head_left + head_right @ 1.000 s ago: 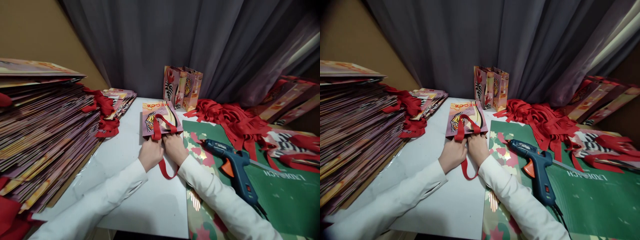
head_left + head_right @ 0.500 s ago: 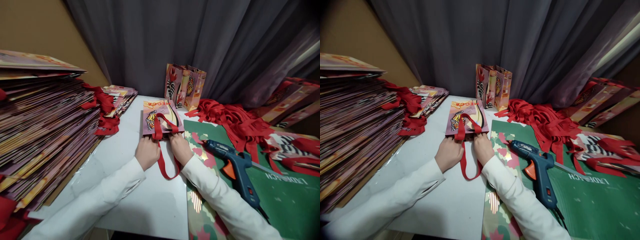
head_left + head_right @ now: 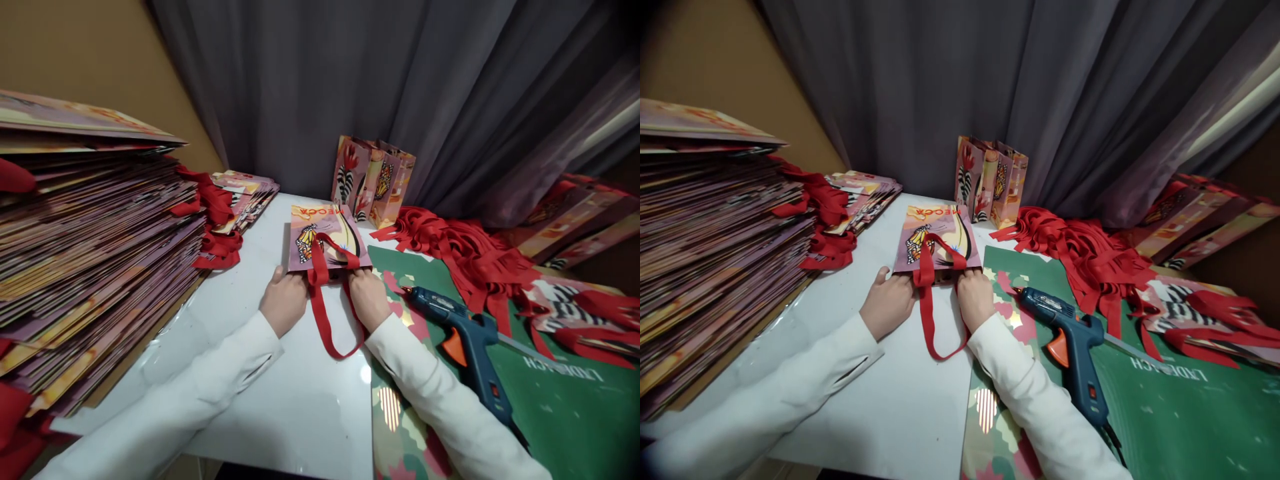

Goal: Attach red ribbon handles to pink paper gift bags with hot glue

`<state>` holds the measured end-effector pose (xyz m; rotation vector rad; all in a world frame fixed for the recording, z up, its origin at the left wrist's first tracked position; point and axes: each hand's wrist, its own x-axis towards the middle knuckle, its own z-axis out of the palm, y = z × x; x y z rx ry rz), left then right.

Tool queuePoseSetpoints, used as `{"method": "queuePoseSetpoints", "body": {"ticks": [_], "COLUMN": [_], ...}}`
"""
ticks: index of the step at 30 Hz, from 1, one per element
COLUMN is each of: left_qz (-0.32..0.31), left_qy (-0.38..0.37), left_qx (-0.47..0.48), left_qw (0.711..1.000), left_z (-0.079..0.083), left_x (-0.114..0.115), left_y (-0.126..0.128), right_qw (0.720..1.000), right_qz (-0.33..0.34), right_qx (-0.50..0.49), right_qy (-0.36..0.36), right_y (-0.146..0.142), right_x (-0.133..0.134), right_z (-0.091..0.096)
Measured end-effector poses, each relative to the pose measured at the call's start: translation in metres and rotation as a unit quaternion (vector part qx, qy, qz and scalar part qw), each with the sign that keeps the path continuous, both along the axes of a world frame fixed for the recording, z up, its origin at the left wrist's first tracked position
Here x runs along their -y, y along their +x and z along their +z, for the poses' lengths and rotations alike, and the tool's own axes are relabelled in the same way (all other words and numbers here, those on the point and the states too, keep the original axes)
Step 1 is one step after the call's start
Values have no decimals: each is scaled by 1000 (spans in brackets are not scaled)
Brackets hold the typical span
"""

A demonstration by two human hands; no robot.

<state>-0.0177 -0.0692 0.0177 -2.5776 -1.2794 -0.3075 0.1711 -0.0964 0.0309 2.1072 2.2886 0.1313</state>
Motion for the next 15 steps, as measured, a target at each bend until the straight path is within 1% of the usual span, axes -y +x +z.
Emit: {"method": "queuePoseSetpoints", "body": {"ticks": [3, 6, 8, 10, 13, 15], "left_qz": [-6, -22, -44, -83, -143, -159], "left_qy": [44, 121, 177, 224, 268, 284], "left_qx": [6, 31, 52, 62, 69, 74], "left_qw": [999, 992, 982, 969, 950, 943], "left_z": [1, 7, 14, 23, 37, 45], "left_x": [-7, -17, -22, -25, -27, -26], "left_y": [-7, -15, -21, -27, -37, -41], "right_qw": [998, 989, 981, 969, 946, 936], "right_qz": [33, 78, 93, 99, 118, 132], "right_qx": [18, 39, 51, 63, 71, 68], "right_qy": [41, 116, 164, 216, 293, 318], "right_y": [6, 10, 12, 14, 17, 19], "right_x": [-1, -2, -3, -5, -9, -10], "right_z": [-1, -1, 1, 4, 10, 14]}}
